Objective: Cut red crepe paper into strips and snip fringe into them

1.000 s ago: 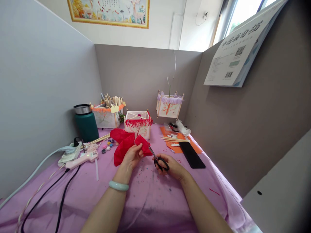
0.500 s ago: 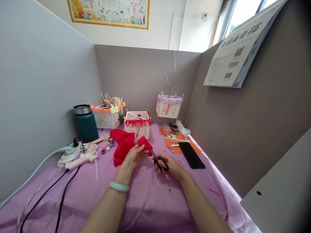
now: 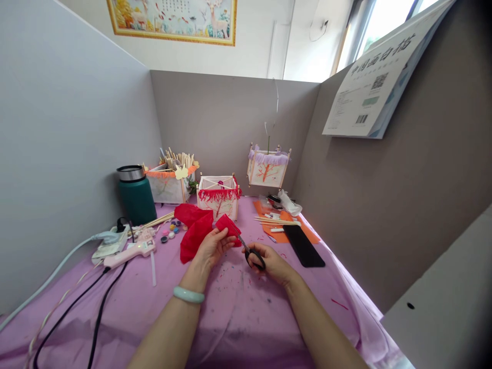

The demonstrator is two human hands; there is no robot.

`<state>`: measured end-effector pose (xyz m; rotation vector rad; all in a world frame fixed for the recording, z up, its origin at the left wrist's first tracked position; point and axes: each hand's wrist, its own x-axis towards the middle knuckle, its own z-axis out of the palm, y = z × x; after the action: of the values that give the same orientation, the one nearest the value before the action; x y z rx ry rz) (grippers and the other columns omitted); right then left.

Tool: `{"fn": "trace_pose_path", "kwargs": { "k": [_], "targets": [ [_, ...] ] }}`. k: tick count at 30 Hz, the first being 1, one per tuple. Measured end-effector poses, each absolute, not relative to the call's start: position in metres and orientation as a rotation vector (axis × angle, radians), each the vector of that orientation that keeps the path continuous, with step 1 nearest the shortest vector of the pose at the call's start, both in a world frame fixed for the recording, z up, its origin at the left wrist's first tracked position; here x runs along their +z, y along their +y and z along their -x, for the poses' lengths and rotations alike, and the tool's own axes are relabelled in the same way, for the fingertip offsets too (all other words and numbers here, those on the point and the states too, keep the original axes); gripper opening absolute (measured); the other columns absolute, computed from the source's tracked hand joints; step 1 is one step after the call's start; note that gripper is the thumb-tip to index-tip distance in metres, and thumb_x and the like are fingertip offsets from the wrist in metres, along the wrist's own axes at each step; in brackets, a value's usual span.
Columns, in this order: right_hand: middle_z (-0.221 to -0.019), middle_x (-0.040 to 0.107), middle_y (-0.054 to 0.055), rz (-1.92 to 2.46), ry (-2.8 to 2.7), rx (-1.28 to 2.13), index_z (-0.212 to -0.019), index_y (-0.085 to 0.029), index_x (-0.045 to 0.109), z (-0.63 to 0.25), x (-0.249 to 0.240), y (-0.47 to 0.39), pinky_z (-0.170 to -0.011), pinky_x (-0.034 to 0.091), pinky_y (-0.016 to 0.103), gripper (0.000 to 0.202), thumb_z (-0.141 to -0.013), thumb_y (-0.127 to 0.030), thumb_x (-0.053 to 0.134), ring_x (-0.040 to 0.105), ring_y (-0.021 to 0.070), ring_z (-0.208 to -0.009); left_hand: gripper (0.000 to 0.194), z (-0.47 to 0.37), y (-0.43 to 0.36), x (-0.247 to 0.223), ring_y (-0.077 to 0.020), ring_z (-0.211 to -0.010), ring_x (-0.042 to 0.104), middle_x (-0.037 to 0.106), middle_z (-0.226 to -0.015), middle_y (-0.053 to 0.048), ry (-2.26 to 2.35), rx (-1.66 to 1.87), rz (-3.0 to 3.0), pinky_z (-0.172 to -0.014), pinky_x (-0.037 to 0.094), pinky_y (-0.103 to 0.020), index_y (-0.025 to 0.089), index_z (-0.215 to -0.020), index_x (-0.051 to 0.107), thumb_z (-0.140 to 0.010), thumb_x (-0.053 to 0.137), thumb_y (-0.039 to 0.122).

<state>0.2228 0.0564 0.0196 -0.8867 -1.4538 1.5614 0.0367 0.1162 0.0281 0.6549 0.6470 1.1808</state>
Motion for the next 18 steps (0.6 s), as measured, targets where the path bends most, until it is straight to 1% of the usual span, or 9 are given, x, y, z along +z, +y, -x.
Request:
{"fn": "trace_pose_path", "kwargs": {
  "k": [3,9,14,18],
  "targets": [
    [-0.065,0.050,-0.005,0.878,-1.443,1.559,-0.100,-0.018,0.055,-0.2229,0.0183,0.0569,-0.037,0.026,0.015,0.034,-0.076,-0.040,0.063,0.041,0.0043,-0.044,0.007,-0.0365,0.1160,0.0287,-0.0167,-0.059,0.067,0.068,-0.068,-0.008,0.645,1.188,-0.639,-0.052,0.054,-0.024,0.012,-0.079,0.053,-0.080,0.058,0.007],
    [-0.072,0.053,-0.002,0.858,-1.460,1.565,-0.104,-0.017,0.054,-0.2236,0.0175,0.0568,-0.035,0.028,0.015,0.039,-0.078,-0.046,0.061,0.049,0.0066,-0.049,0.006,-0.0367,0.1161,0.0279,-0.0167,-0.059,0.067,0.068,-0.070,-0.008,0.635,1.182,-0.654,-0.051,0.054,-0.024,0.012,-0.081,0.054,-0.079,0.058,0.007],
    [-0.071,0.054,-0.002,0.850,-1.482,1.575,-0.103,-0.017,0.053,-0.2231,0.0159,0.0574,-0.034,0.030,0.015,0.039,-0.079,-0.047,0.060,0.050,0.0071,-0.049,0.006,-0.0370,0.1163,0.0267,-0.0169,-0.059,0.067,0.068,-0.070,-0.009,0.627,1.168,-0.671,-0.051,0.054,-0.024,0.012,-0.081,0.055,-0.079,0.059,0.008],
    [-0.068,0.054,-0.002,0.835,-1.504,1.562,-0.105,-0.016,0.053,-0.2222,0.0172,0.0560,-0.035,0.030,0.015,0.038,-0.080,-0.046,0.058,0.048,0.0061,-0.046,0.005,-0.0365,0.1154,0.0278,-0.0161,-0.058,0.067,0.068,-0.069,-0.009,0.635,1.158,-0.683,-0.052,0.054,-0.024,0.011,-0.083,0.056,-0.080,0.058,0.008]
  ]
}}
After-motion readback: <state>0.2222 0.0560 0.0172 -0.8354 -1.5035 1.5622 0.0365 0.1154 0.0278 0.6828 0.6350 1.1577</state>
